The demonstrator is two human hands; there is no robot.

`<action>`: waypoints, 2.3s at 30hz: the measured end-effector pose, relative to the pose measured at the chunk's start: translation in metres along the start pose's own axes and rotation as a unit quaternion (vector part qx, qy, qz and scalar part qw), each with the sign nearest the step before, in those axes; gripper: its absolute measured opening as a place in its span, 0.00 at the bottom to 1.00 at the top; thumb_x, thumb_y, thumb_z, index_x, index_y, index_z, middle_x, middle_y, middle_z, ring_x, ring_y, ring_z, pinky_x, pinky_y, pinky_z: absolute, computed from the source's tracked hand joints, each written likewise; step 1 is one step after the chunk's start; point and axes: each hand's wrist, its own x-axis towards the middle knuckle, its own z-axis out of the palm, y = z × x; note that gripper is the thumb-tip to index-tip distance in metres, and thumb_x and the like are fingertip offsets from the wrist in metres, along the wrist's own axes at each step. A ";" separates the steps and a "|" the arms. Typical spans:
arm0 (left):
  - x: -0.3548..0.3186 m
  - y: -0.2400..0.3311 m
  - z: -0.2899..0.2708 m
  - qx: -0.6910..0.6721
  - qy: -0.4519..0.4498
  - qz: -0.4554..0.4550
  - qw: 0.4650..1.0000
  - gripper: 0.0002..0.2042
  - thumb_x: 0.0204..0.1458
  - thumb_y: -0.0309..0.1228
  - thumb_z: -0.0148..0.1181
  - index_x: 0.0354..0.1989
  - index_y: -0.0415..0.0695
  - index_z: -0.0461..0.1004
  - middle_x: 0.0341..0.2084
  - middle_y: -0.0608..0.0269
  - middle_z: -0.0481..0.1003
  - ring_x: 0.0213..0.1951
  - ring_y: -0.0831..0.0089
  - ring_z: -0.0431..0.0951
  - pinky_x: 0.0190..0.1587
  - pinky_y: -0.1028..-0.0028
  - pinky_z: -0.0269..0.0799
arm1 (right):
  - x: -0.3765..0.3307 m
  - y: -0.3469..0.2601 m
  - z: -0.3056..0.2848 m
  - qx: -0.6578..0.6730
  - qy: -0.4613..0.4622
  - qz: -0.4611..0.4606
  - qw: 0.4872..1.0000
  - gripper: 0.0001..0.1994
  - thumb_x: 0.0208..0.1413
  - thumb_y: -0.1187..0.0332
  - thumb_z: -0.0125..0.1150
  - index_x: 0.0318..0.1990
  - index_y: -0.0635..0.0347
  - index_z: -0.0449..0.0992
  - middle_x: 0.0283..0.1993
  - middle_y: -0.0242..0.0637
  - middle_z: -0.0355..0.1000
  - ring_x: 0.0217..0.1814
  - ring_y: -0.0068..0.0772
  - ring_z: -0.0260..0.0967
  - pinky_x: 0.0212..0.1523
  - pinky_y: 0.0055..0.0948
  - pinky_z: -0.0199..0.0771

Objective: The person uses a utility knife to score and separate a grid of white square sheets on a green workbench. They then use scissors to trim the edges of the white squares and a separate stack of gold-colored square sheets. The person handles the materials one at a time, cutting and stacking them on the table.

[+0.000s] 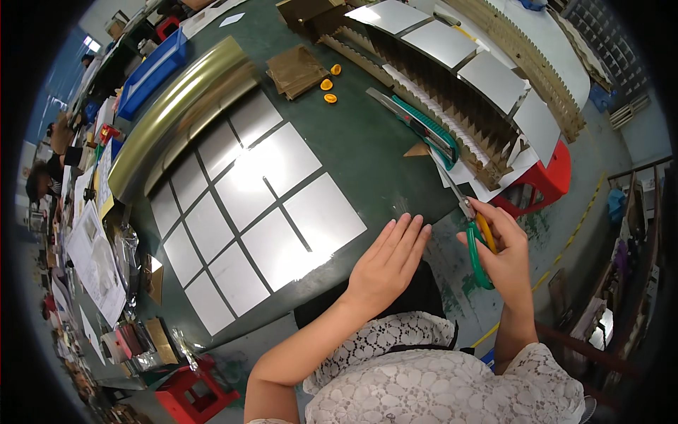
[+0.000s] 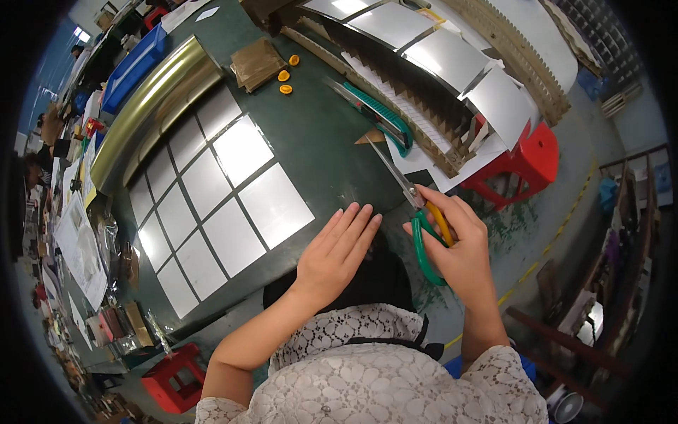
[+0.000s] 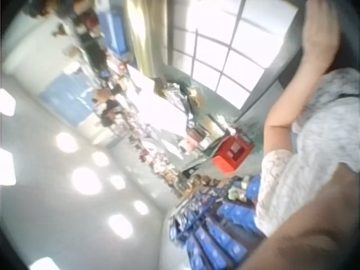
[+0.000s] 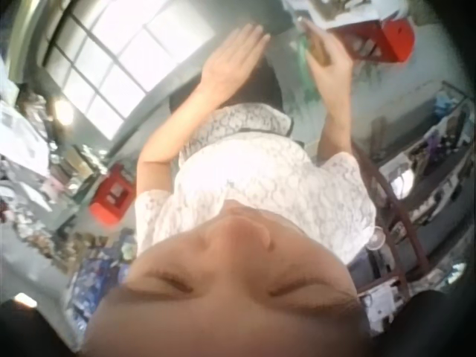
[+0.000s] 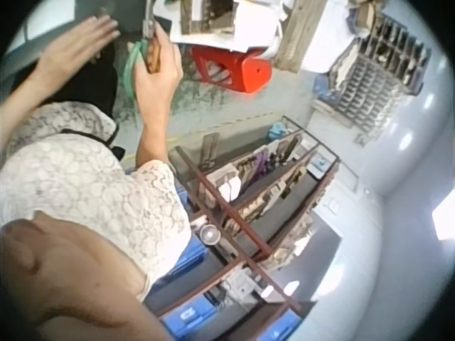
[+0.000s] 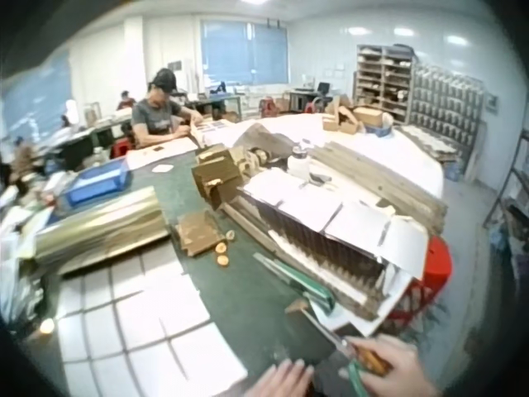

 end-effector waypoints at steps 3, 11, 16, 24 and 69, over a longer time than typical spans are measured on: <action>0.005 0.000 0.000 -0.020 0.034 -0.011 0.999 0.19 0.47 0.23 0.55 0.50 0.40 0.75 0.50 0.56 0.74 0.53 0.61 0.74 0.55 0.66 0.71 | 0.000 0.005 0.000 0.004 0.004 -0.013 1.000 0.26 0.40 0.83 0.67 0.52 0.62 0.74 0.34 0.34 0.68 0.32 0.22 0.62 0.34 0.21 0.65; 0.020 0.005 -0.010 -0.232 0.047 -0.252 0.938 0.12 0.52 0.21 0.56 0.45 0.37 0.76 0.39 0.56 0.79 0.43 0.64 0.80 0.49 0.71 0.74 | -0.003 0.009 0.000 0.009 0.001 -0.002 1.000 0.25 0.41 0.80 0.69 0.51 0.62 0.74 0.35 0.35 0.69 0.34 0.25 0.63 0.37 0.22 0.66; 0.032 -0.028 -0.039 -0.603 0.100 -0.461 0.643 0.12 0.60 0.29 0.54 0.45 0.35 0.76 0.40 0.57 0.79 0.44 0.74 0.79 0.47 0.77 0.72 | -0.006 0.008 0.003 0.036 0.006 -0.010 0.999 0.25 0.42 0.80 0.69 0.51 0.61 0.74 0.36 0.35 0.69 0.34 0.24 0.62 0.37 0.21 0.65; 0.033 -0.026 -0.043 -0.127 0.239 -0.111 0.956 0.11 0.56 0.24 0.53 0.46 0.36 0.77 0.42 0.54 0.78 0.45 0.63 0.79 0.52 0.69 0.73 | -0.008 0.001 0.011 0.060 -0.018 0.015 0.998 0.25 0.43 0.84 0.66 0.53 0.63 0.73 0.40 0.34 0.69 0.39 0.19 0.65 0.42 0.18 0.67; -0.298 -0.073 -0.266 0.282 0.167 -0.334 0.884 0.17 0.46 0.18 0.63 0.47 0.41 0.77 0.44 0.56 0.78 0.49 0.61 0.78 0.52 0.64 0.73 | -0.014 -0.024 0.064 0.063 -0.150 0.018 0.987 0.24 0.54 0.85 0.55 0.60 0.64 0.66 0.49 0.29 0.67 0.47 0.15 0.65 0.48 0.15 0.67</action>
